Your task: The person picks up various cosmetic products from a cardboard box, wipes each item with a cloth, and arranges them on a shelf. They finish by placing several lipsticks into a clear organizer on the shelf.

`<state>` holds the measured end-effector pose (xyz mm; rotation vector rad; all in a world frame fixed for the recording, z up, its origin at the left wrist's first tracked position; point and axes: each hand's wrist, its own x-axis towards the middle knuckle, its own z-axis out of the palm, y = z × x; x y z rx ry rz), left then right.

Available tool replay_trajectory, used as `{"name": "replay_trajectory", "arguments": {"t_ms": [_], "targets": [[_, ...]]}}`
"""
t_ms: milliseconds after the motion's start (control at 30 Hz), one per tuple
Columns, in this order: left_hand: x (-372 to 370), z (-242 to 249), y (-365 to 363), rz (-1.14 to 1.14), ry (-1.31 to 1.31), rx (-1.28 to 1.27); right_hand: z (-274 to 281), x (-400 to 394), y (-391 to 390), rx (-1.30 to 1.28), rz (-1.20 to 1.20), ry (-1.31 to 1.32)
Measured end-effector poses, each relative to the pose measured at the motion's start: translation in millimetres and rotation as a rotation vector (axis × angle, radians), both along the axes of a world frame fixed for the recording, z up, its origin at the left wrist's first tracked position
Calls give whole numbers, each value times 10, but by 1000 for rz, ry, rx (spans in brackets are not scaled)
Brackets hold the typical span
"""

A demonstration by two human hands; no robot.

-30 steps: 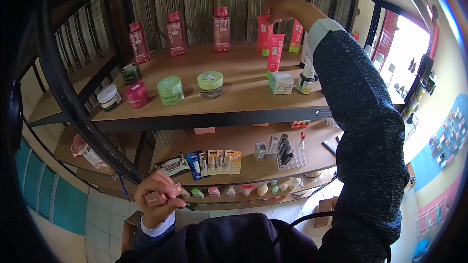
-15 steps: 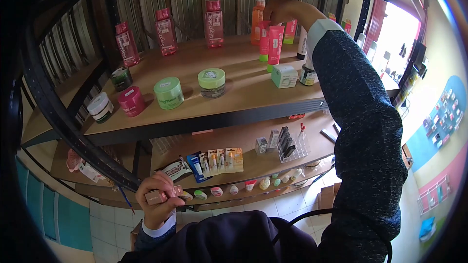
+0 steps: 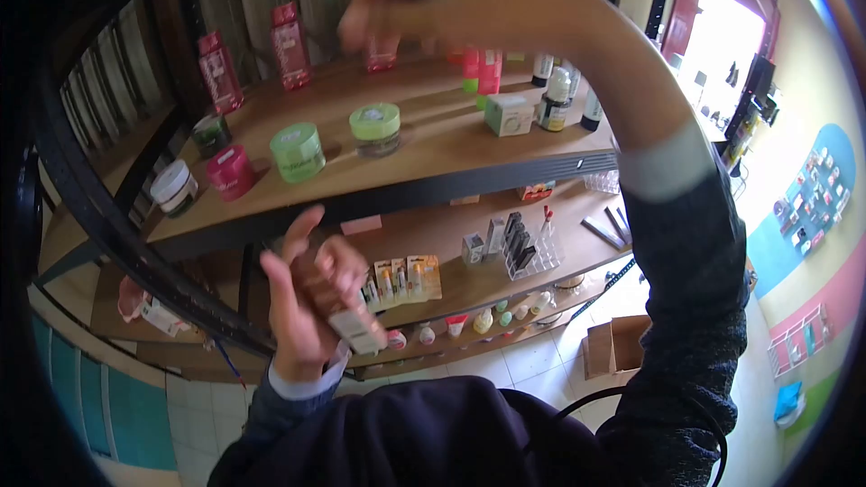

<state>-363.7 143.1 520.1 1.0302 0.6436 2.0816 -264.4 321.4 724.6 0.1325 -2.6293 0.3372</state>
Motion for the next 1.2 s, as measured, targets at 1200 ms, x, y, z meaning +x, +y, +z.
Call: {"name": "replay_trajectory", "arguments": {"t_ms": [1200], "targets": [[-97,-559,-179,-297,328,-276,-35,106,1616,461,-669,-139]]}}
